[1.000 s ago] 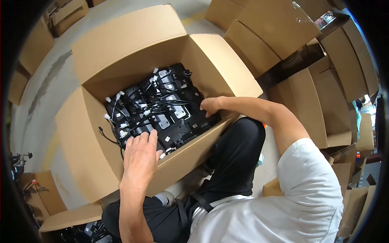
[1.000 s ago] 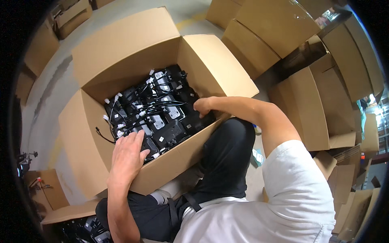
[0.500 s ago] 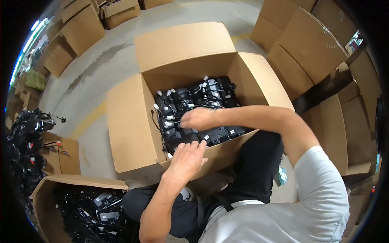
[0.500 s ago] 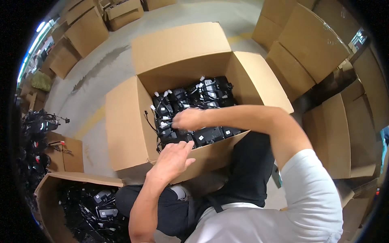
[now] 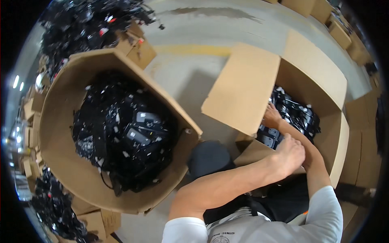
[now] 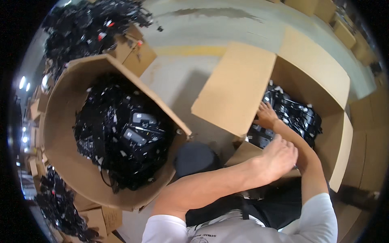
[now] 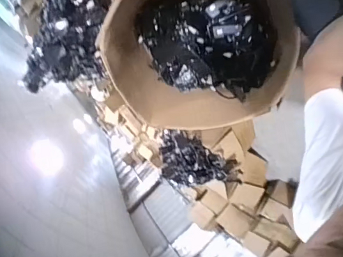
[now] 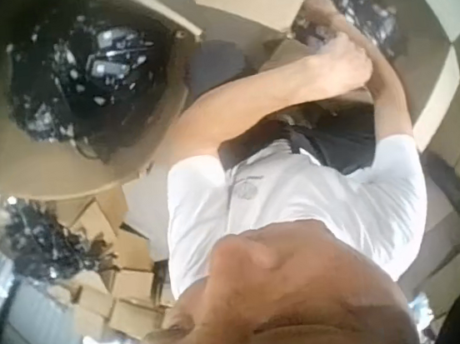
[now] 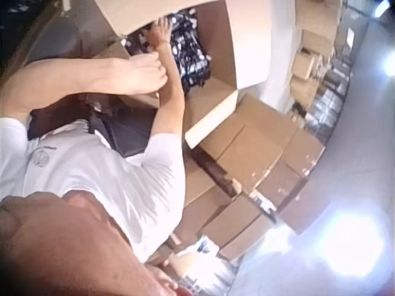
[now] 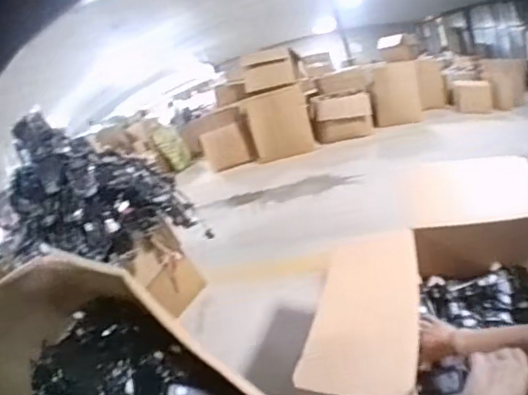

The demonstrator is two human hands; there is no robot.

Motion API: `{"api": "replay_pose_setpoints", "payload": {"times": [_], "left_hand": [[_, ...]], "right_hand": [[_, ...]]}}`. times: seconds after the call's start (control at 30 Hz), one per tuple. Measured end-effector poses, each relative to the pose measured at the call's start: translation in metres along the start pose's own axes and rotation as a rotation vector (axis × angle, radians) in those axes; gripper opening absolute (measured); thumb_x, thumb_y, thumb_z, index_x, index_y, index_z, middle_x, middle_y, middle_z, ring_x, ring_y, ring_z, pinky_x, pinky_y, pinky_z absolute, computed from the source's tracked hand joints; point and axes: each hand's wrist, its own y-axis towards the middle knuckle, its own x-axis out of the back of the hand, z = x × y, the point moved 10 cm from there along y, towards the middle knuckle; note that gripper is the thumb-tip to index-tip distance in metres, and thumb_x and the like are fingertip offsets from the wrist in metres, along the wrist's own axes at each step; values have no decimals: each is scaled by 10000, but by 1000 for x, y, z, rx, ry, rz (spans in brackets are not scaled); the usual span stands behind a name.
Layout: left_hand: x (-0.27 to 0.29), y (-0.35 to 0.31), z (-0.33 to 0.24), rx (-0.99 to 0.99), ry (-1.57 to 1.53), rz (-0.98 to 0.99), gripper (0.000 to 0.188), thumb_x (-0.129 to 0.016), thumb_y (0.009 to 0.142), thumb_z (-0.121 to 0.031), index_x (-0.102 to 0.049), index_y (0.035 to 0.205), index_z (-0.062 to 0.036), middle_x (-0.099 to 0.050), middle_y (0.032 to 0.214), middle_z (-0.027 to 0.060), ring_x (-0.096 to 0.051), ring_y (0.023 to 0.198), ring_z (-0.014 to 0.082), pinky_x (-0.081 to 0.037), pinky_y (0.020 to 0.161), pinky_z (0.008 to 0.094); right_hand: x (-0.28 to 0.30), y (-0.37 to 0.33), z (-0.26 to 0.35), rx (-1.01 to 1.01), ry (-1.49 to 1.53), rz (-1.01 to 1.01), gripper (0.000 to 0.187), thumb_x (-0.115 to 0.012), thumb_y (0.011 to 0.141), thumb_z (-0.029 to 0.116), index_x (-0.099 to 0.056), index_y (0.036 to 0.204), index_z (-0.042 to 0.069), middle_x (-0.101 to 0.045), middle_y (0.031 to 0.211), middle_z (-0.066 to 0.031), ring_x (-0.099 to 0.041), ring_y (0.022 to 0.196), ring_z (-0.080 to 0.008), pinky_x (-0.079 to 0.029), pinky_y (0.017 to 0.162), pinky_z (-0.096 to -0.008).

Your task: The person sits on the floor between two large cardboard boxes and repeatedly picks up black electronic devices from the left box. They briefly turn each device over in their hands and then place it into the right box. The process is repeated continuously for many identical items.

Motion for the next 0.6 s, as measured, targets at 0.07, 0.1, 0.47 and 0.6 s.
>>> {"api": "replay_pose_setpoints", "payload": {"times": [0.07,0.1,0.47,0.6], "left_hand": [[29,-13,10,-5,27,-91,219,-638,914,-192,-687,1065,-41,-722,973,106,-709,963,245,-487,810,389],[48,-24,25,36,62,-125,234,-644,911,-191,-684,1078,-33,-720,976,116,-706,972,254,-487,814,385],[105,-402,335,1038,-461,-1026,268,-674,998,-252,-739,972,7,-743,839,104,-701,747,161,-557,693,305],[-48,-521,392,1748,-1049,-1006,425,-640,1025,-371,-656,1009,53,-692,845,134,-666,677,203,-525,596,288]], "right_hand": [[21,-4,7,-58,-59,139,761,-744,855,375,-467,1501,82,-425,1569,-176,-330,1499,-347,-208,1259,-527],[34,10,31,-28,-14,132,682,-706,878,338,-503,1477,83,-436,1567,-171,-336,1497,-348,-213,1261,-512],[174,-183,-5,-303,436,153,526,-744,876,200,-617,1325,-44,-649,1295,-269,-623,1197,-426,-475,1072,-437],[161,-211,-1,-310,493,143,520,-744,879,203,-620,1320,-42,-671,1256,-273,-644,1165,-416,-500,1030,-434]]}}
